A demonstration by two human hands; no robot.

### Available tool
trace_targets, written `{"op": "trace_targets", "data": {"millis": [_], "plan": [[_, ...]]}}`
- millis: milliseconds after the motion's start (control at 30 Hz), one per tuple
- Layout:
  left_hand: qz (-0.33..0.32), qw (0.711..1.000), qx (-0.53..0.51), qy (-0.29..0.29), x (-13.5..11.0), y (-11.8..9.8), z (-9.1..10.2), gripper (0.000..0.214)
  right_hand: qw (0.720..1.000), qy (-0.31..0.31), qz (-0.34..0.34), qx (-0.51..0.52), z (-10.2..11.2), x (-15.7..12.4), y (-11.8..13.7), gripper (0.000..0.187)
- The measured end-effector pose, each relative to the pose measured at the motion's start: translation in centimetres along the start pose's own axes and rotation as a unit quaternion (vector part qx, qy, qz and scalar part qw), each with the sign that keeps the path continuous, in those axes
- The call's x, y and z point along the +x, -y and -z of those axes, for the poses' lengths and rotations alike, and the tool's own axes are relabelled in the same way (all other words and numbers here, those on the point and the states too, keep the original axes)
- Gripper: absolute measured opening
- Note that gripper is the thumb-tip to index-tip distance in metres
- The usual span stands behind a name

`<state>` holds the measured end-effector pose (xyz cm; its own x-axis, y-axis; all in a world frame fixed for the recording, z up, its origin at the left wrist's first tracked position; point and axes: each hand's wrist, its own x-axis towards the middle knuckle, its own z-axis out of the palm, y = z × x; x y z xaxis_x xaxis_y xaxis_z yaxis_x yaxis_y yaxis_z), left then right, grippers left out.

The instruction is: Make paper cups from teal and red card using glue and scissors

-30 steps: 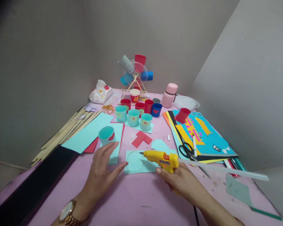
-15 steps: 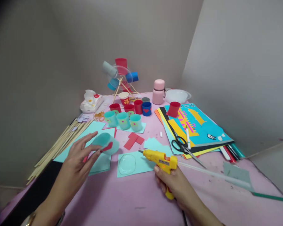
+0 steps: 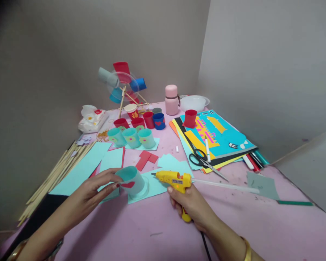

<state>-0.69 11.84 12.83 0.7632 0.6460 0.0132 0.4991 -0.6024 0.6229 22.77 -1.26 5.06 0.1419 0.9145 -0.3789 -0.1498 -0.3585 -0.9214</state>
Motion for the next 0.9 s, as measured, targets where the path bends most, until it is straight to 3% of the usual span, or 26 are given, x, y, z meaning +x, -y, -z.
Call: {"op": "trace_targets", "data": {"millis": [233, 900], "plan": [[0.011, 0.999, 0.037, 0.012, 0.7, 0.1, -1.2, 0.025, 1.0, 0.001, -0.001, -0.007, 0.1, 0.0, -0.1, 0.048], [-0.027, 0.998, 0.065, 0.006, 0.4, -0.3, -1.4, 0.023, 1.0, 0.003, -0.003, -0.01, 0.2, 0.0, -0.1, 0.049]]}}
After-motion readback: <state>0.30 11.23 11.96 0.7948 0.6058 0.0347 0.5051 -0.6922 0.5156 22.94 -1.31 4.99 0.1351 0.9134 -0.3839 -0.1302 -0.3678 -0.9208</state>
